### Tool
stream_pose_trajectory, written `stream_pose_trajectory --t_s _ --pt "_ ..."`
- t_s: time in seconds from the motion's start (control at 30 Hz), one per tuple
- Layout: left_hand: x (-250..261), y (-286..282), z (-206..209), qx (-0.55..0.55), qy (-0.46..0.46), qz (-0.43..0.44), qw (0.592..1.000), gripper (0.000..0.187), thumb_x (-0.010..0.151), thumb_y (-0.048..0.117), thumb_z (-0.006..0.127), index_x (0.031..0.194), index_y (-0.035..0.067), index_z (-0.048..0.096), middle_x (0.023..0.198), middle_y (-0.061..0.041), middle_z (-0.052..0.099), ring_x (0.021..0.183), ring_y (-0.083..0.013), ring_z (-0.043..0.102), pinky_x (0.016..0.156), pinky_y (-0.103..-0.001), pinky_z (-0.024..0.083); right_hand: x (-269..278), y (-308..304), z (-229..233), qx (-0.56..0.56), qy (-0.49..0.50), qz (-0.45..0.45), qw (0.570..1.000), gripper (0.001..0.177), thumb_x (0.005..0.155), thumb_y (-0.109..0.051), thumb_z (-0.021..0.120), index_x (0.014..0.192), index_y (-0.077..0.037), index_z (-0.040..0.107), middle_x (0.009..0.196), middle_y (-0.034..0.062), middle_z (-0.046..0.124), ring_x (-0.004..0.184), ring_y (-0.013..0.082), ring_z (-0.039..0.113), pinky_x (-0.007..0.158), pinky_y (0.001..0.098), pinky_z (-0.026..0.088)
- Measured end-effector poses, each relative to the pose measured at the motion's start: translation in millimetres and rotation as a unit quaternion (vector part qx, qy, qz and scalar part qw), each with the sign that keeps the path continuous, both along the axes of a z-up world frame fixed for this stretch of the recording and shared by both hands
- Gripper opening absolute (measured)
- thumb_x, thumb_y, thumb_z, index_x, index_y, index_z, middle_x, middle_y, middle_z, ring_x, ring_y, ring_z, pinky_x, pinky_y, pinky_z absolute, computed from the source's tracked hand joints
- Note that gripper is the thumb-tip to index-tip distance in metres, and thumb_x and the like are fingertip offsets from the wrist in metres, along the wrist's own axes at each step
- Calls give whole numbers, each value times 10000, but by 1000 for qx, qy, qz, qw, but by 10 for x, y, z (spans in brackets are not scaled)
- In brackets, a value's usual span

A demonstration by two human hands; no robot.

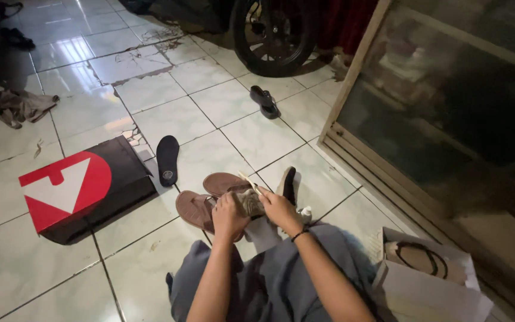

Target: Cleaning and applying spray to multiple pairs of shoes on the floor.

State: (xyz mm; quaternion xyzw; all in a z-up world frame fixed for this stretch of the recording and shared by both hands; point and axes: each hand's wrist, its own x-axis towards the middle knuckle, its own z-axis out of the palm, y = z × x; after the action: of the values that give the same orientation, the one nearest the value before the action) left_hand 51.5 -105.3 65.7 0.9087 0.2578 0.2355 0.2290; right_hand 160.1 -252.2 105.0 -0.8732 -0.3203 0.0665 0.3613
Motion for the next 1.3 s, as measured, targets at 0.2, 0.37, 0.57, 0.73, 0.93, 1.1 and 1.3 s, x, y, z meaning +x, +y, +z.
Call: stream_pose_trajectory --t_s 0.2,0.37,0.57,0.73,0.93,1.1,1.3 --pt "17 404 -211 -73 -132 -3 989 829 628 290 871 1322 32 499 1261 -186 604 1202 -384 570 969 -472 505 301 311 -173 -64 145 -15 987 445 1060 -393 512 1479 -279 604 858 280 695 794 457 666 719 504 491" --pt "419 716 -509 -89 -144 29 985 809 678 311 862 1341 35 490 1259 -188 602 1205 -387 574 938 -477 515 635 687 -1094 99 -27 40 994 400 1038 -349 559 1394 -187 638 1035 177 744 894 373 700 712 447 548" --pt "655 1079 -850 -112 -83 25 990 841 674 344 873 1340 24 472 1271 -204 584 1203 -396 559 926 -482 520 823 831 -1638 68 125 13 990 388 1018 -303 539 1378 -169 585 925 158 746 841 330 734 726 439 554" --pt "766 1407 -1091 -128 -12 5 992 857 648 341 881 1350 55 483 1299 -174 581 1219 -389 552 964 -479 511 873 897 -1861 118 56 11 991 293 1001 -282 586 1234 -111 641 903 145 751 822 321 718 678 439 537" --pt "695 1304 -891 -92 46 -31 994 927 642 275 868 1444 94 439 1376 -157 524 1235 -380 532 966 -473 505 638 834 -1596 7 153 23 988 266 1042 -344 558 1136 -117 661 657 163 630 592 356 647 549 480 459" --pt "657 1225 -1088 -77 16 -54 995 894 601 141 829 1406 82 443 1409 -160 508 1273 -407 500 1014 -480 479 641 884 -1648 25 77 39 996 250 1042 -340 545 1132 -137 658 672 172 643 645 378 670 554 478 469" --pt "677 1199 -1096 -39 -8 -81 996 918 572 117 825 1391 29 418 1379 -213 483 1256 -442 478 1034 -499 451 635 837 -1781 52 13 5 999 231 1041 -305 544 1103 -113 656 776 203 698 764 445 663 583 542 481"
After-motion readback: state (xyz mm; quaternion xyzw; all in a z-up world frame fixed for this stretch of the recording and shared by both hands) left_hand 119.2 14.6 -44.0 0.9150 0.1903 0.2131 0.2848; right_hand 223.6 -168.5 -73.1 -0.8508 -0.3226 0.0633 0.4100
